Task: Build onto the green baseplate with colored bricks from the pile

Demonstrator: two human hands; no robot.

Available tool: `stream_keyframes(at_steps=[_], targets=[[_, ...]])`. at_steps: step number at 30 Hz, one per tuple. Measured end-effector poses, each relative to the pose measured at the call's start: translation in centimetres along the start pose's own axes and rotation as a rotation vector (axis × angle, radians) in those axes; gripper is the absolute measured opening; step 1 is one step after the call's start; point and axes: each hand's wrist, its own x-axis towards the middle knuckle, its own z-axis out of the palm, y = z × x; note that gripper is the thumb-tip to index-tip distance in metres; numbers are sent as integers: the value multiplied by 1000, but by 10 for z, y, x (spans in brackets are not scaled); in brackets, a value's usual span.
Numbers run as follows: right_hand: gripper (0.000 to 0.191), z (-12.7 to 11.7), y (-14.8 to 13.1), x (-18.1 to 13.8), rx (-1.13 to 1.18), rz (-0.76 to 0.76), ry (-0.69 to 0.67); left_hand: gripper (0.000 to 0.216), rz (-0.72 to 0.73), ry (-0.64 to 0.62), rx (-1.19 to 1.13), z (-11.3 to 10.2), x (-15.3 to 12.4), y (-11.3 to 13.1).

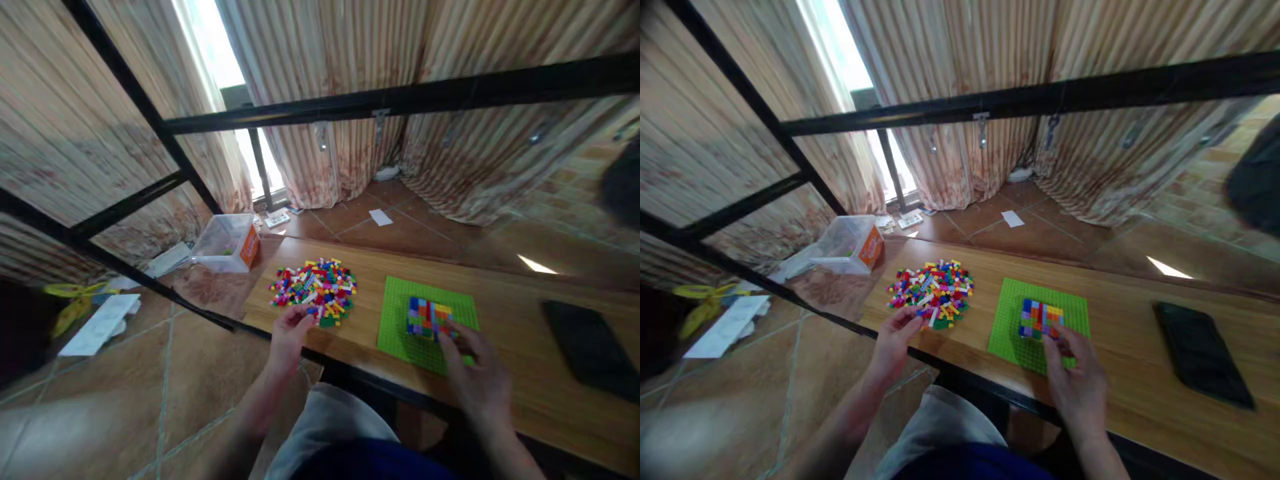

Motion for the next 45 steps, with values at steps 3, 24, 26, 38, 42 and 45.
stream_keyframes(at_steps=[3, 24, 26, 38, 42, 45], targets=[[36, 21, -37, -21, 213, 2, -254, 28, -37, -78, 16, 16, -13, -6], [32, 67, -74, -55, 696, 369, -596, 14, -36, -389, 256, 34, -41, -16], [34, 72, -71, -53, 718, 423, -613, 16, -71, -377, 214, 31, -39, -18], [18, 124, -65, -8, -309, -182, -579, 28, -101, -164, 162, 7, -21, -25], [25, 127, -64, -11, -230, -161, -565, 23, -50, -171, 227, 7, -18, -30], [29, 117, -57, -14, -140, -127, -521, 19, 3, -200, 304, 10, -16, -33]])
